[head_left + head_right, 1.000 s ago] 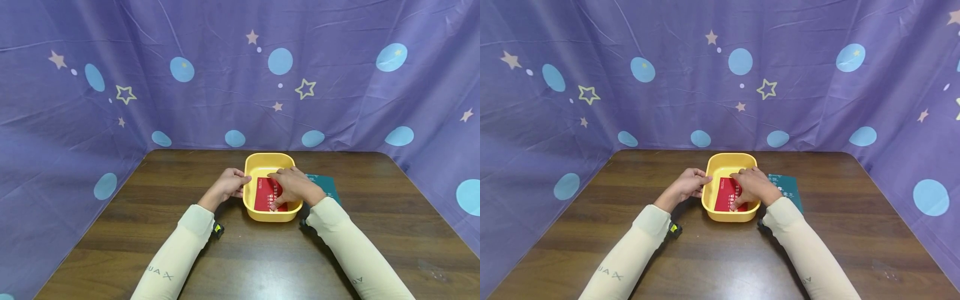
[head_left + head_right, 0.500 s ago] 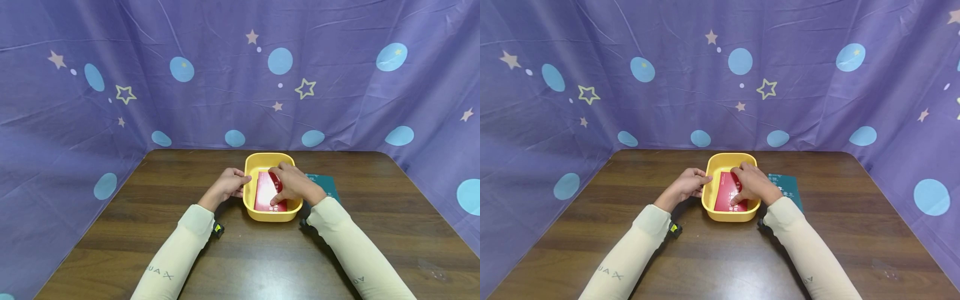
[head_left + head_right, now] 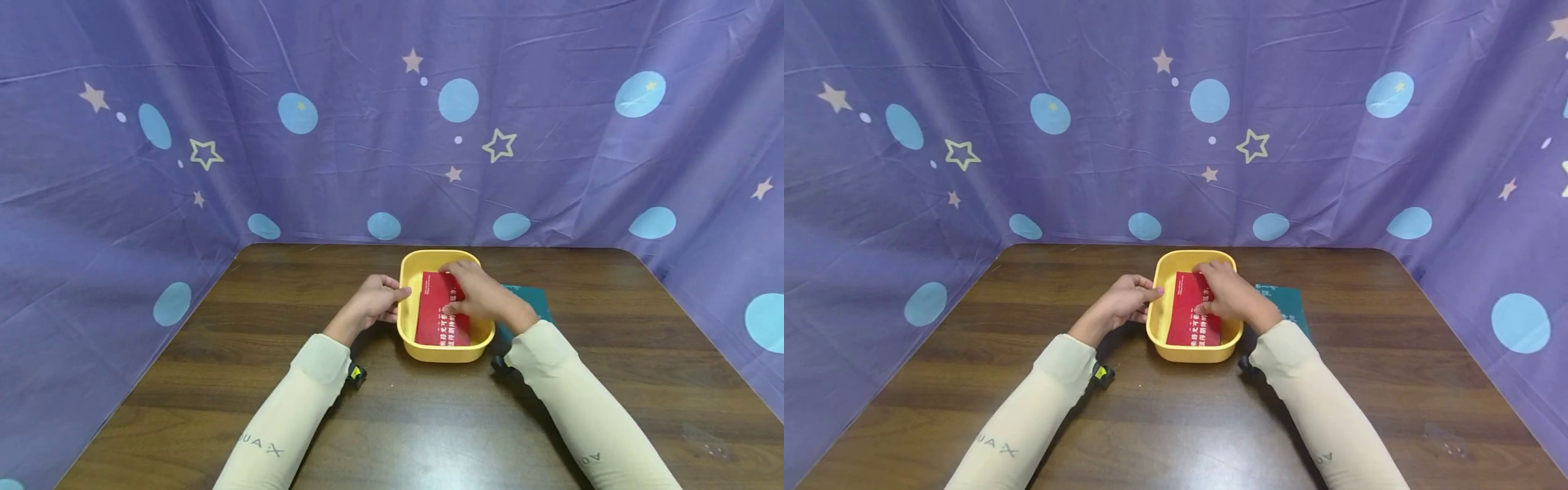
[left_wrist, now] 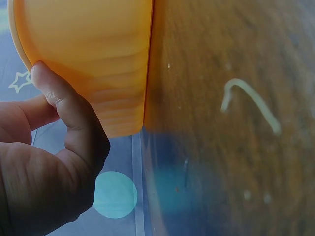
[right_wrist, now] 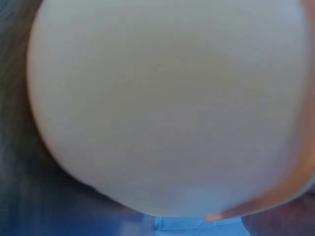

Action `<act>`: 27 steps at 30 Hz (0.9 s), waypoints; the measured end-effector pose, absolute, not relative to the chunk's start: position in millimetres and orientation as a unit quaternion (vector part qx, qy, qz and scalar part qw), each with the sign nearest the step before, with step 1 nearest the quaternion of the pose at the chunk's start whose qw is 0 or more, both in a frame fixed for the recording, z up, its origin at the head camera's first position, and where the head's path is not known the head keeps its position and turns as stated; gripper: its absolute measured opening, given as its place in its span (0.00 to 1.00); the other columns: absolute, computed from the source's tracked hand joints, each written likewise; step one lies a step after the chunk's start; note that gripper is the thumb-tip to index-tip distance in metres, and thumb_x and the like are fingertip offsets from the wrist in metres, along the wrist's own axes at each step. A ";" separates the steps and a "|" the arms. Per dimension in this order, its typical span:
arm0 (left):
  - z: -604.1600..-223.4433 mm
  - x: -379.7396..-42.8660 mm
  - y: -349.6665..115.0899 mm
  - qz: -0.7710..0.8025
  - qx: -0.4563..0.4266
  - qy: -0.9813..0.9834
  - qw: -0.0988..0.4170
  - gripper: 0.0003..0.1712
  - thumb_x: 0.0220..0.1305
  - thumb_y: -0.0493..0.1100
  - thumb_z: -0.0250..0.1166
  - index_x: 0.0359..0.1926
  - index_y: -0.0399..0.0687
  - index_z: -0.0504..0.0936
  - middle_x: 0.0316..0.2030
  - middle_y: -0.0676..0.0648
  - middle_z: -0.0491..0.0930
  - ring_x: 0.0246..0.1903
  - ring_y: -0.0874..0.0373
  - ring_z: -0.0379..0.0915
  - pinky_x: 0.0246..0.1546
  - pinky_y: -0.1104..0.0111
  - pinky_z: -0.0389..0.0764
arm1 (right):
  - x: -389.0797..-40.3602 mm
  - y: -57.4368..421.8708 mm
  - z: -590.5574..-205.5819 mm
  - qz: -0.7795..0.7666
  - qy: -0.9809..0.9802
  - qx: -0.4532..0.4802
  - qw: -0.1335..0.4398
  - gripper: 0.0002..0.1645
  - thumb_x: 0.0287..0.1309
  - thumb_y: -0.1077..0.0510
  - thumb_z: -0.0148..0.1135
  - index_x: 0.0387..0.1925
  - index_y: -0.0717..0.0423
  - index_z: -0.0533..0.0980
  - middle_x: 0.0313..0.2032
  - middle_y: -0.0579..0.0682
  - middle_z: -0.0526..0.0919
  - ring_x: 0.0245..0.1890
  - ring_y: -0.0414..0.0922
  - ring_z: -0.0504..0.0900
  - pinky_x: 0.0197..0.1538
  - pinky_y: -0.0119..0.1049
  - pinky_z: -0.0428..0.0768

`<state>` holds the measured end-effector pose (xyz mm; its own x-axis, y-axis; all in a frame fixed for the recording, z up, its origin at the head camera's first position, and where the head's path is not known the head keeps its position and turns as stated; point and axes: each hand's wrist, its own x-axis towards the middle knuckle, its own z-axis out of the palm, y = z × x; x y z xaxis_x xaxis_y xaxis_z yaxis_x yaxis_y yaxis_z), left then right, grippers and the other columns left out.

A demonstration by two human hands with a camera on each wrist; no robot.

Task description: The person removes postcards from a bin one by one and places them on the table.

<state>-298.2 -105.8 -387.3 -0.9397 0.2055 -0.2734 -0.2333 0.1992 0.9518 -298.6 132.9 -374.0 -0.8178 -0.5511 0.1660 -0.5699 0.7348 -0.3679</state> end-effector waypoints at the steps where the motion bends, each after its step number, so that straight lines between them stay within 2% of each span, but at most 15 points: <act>1: -387.7 -298.4 -105.7 0.633 -0.009 0.754 0.173 0.16 0.67 0.40 0.63 0.46 0.36 0.67 0.29 0.41 0.75 0.16 0.60 0.71 0.18 0.69 0.83 | -297.7 133.1 -372.7 0.215 -0.927 0.305 0.027 0.42 0.50 0.55 0.76 0.63 0.58 0.65 0.54 0.54 0.70 0.54 0.49 0.67 0.58 0.45 0.76; 6: -388.9 -298.7 -105.6 0.636 -0.004 0.752 0.170 0.16 0.67 0.40 0.63 0.46 0.36 0.67 0.28 0.41 0.75 0.16 0.60 0.71 0.18 0.68 0.83 | -295.2 132.6 -368.2 0.249 -0.917 0.310 0.042 0.26 0.63 0.66 0.59 0.61 0.58 0.66 0.51 0.54 0.68 0.50 0.47 0.69 0.55 0.42 0.78; 10: -385.2 -296.4 -105.7 0.637 0.003 0.751 0.174 0.16 0.68 0.40 0.63 0.47 0.35 0.67 0.27 0.42 0.76 0.16 0.60 0.71 0.18 0.69 0.83 | -294.0 131.6 -364.2 0.263 -0.911 0.313 0.054 0.21 0.64 0.71 0.50 0.58 0.60 0.68 0.48 0.54 0.68 0.49 0.47 0.68 0.55 0.42 0.76; 15: -386.0 -296.2 -104.8 0.637 0.000 0.752 0.171 0.15 0.68 0.39 0.63 0.46 0.35 0.67 0.26 0.42 0.75 0.15 0.61 0.71 0.18 0.69 0.83 | -289.8 131.3 -358.1 0.276 -0.908 0.307 0.066 0.23 0.62 0.73 0.50 0.59 0.61 0.68 0.46 0.54 0.68 0.48 0.48 0.66 0.53 0.41 0.76; 20: -389.2 -297.8 -104.6 0.638 -0.003 0.752 0.169 0.15 0.67 0.40 0.63 0.45 0.36 0.67 0.26 0.43 0.75 0.15 0.61 0.71 0.17 0.70 0.83 | -286.2 133.7 -350.8 0.278 -0.900 0.316 0.117 0.22 0.64 0.72 0.48 0.59 0.62 0.68 0.44 0.56 0.68 0.46 0.49 0.66 0.50 0.42 0.75; 27: -388.2 -297.4 -105.9 0.635 -0.004 0.753 0.170 0.16 0.67 0.40 0.63 0.46 0.36 0.67 0.25 0.43 0.74 0.14 0.61 0.70 0.16 0.70 0.82 | -279.8 142.7 -332.1 0.297 -0.891 0.313 0.143 0.21 0.65 0.72 0.48 0.59 0.62 0.67 0.45 0.55 0.68 0.47 0.48 0.65 0.47 0.43 0.77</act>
<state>-297.4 -105.9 -388.2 -0.9422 0.2095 -0.2616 -0.2225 0.1926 0.9557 -279.8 142.7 -332.1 -0.7631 -0.4724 0.4410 -0.6426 0.6270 -0.4403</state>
